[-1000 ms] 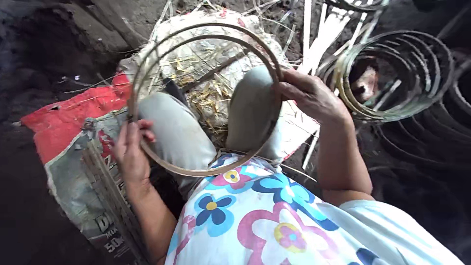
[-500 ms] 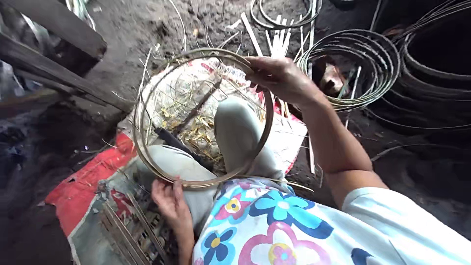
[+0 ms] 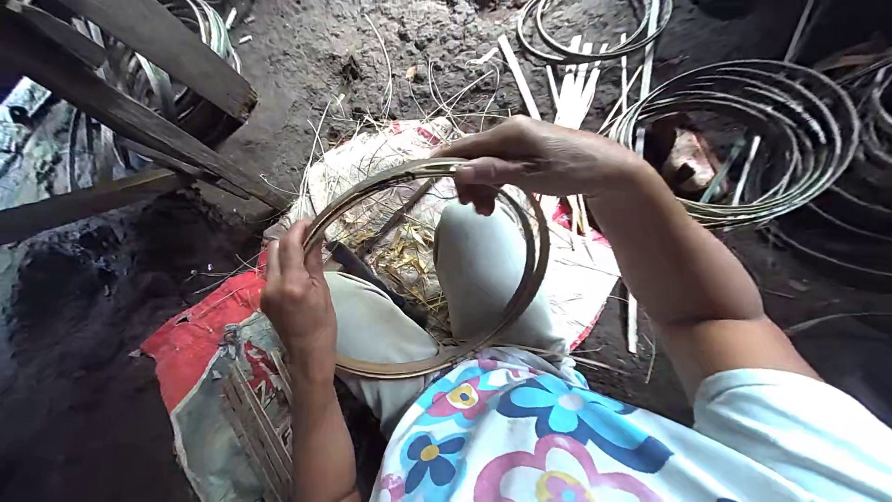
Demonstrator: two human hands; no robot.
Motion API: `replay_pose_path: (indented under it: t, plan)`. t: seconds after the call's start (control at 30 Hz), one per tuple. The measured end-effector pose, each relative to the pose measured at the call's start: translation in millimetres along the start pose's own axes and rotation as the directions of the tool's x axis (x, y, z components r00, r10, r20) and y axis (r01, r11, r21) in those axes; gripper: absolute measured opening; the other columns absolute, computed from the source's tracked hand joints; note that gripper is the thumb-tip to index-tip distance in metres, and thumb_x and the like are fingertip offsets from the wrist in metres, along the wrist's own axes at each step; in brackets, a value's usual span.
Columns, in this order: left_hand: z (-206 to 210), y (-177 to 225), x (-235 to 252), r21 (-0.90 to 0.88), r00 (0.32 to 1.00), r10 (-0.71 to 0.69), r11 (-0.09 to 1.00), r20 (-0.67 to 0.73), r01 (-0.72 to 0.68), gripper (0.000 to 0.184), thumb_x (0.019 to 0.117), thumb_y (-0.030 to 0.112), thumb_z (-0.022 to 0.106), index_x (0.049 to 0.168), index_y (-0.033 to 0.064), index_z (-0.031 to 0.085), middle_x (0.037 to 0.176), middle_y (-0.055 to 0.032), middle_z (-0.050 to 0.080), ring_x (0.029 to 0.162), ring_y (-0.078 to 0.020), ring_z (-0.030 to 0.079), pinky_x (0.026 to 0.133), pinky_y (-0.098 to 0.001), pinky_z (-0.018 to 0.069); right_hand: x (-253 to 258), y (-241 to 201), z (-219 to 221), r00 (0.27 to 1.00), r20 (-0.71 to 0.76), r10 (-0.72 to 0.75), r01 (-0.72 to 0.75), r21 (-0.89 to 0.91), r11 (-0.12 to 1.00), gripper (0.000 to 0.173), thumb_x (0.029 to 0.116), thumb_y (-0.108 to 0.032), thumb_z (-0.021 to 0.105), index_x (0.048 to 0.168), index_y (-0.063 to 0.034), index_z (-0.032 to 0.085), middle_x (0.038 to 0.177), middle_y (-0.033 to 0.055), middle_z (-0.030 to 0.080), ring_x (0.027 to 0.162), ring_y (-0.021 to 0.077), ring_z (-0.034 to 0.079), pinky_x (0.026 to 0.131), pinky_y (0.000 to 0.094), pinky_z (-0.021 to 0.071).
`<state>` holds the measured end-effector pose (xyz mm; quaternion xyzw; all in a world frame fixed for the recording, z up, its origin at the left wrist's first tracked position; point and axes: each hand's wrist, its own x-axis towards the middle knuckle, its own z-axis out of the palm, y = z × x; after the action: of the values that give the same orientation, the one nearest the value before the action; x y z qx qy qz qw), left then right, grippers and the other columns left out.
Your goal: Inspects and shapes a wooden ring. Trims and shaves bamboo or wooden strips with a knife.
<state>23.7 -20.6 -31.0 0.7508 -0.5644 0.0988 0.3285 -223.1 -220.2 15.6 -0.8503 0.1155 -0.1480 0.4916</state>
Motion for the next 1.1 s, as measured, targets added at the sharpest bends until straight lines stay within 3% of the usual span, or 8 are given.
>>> replay_pose_path:
  t: [0.13, 0.27, 0.4, 0.5, 0.57, 0.73, 0.9, 1.1]
  plan:
    - [13, 1, -27, -0.015, 0.995, -0.084, 0.996, -0.06, 0.083, 0.031, 0.1053, 0.024, 0.059, 0.129, 0.0059, 0.066, 0.108, -0.0188, 0.069, 0.087, -0.0293, 0.07, 0.074, -0.0443, 0.0569, -7, 8, 14, 0.993, -0.117, 0.016, -0.016, 0.002, 1.0, 0.034, 0.1086, -0.025, 0.048, 0.125, -0.002, 0.067, 0.074, -0.0049, 0.062, 0.057, -0.0005, 0.056, 0.052, 0.0172, 0.0508]
    - [10, 1, -37, 0.127, 0.994, -0.067, 0.989, -0.081, 0.077, 0.03, 0.103, 0.027, 0.063, 0.126, 0.0091, 0.069, 0.095, -0.017, 0.07, 0.079, -0.0303, 0.069, 0.066, -0.0451, 0.0528, -11, 19, 31, 0.977, -0.212, -0.018, 0.004, -0.066, 0.998, 0.036, 0.1095, -0.026, 0.046, 0.123, -0.0014, 0.068, 0.071, -0.0062, 0.06, 0.057, -0.0023, 0.054, 0.053, 0.0167, 0.0488]
    - [15, -9, -35, 0.196, 0.992, 0.012, 0.981, -0.124, 0.012, 0.028, 0.1024, 0.026, 0.064, 0.124, 0.0077, 0.07, 0.089, -0.0165, 0.069, 0.075, -0.0297, 0.069, 0.062, -0.0428, 0.0525, -6, 25, 33, 0.971, -0.235, -0.032, 0.018, -0.062, 0.998, 0.038, 0.1093, -0.026, 0.045, 0.134, -0.003, 0.062, 0.074, -0.0056, 0.061, 0.058, -0.002, 0.055, 0.054, 0.017, 0.0497]
    - [22, -18, -32, 0.228, 0.995, 0.044, 0.973, -0.092, -0.022, 0.031, 0.1042, 0.023, 0.061, 0.13, 0.0057, 0.067, 0.092, -0.019, 0.071, 0.076, -0.0336, 0.071, 0.062, -0.0456, 0.0538, 2, 34, 37, 0.942, -0.271, -0.197, 0.096, -0.343, 0.934, 0.034, 0.1038, -0.021, 0.059, 0.13, 0.0006, 0.066, 0.092, 0.0095, 0.07, 0.07, 0.0089, 0.061, 0.065, 0.0246, 0.0534]
    - [24, -22, -31, 0.226, 0.999, 0.035, 0.974, -0.042, -0.024, 0.034, 0.1057, 0.02, 0.058, 0.136, 0.0055, 0.064, 0.095, -0.02, 0.072, 0.076, -0.0348, 0.071, 0.062, -0.0475, 0.0539, 6, 41, 41, 0.927, -0.299, -0.228, 0.059, -0.483, 0.874, 0.032, 0.1026, -0.021, 0.062, 0.129, -0.0029, 0.069, 0.095, 0.0139, 0.067, 0.072, 0.0185, 0.062, 0.066, 0.0329, 0.0527]
    - [19, -11, -14, 0.158, 0.997, -0.011, 0.987, 0.078, -0.001, 0.036, 0.1063, 0.019, 0.057, 0.14, 0.0049, 0.06, 0.11, -0.022, 0.071, 0.089, -0.0383, 0.072, 0.07, -0.0528, 0.0558, 13, 38, 56, 0.915, -0.327, -0.236, -0.052, -0.677, 0.734, 0.035, 0.1022, -0.022, 0.063, 0.131, -0.0013, 0.066, 0.098, 0.0188, 0.069, 0.073, 0.0317, 0.068, 0.058, 0.0442, 0.0526]
    - [13, 3, 9, 0.171, 0.99, 0.065, 0.982, 0.121, -0.085, 0.035, 0.1035, 0.031, 0.062, 0.129, 0.0073, 0.065, 0.094, -0.019, 0.069, 0.07, -0.0357, 0.068, 0.055, -0.0502, 0.0489, 18, 29, 65, 0.879, -0.349, -0.326, -0.039, -0.732, 0.68, 0.028, 0.1021, -0.02, 0.063, 0.122, -0.0007, 0.071, 0.085, 0.0172, 0.069, 0.066, 0.0305, 0.067, 0.054, 0.0405, 0.0504]
    - [12, -13, 12, -0.099, 0.98, 0.075, 0.993, 0.182, -0.057, 0.028, 0.1027, 0.021, 0.064, 0.128, 0.0105, 0.07, 0.106, -0.0158, 0.073, 0.086, -0.0266, 0.072, 0.073, -0.0428, 0.0554, 17, 33, 59, 0.904, -0.322, -0.281, 0.035, -0.6, 0.799, 0.025, 0.1018, -0.012, 0.062, 0.122, -0.0008, 0.072, 0.095, 0.0166, 0.074, 0.073, 0.0262, 0.071, 0.062, 0.037, 0.0551]
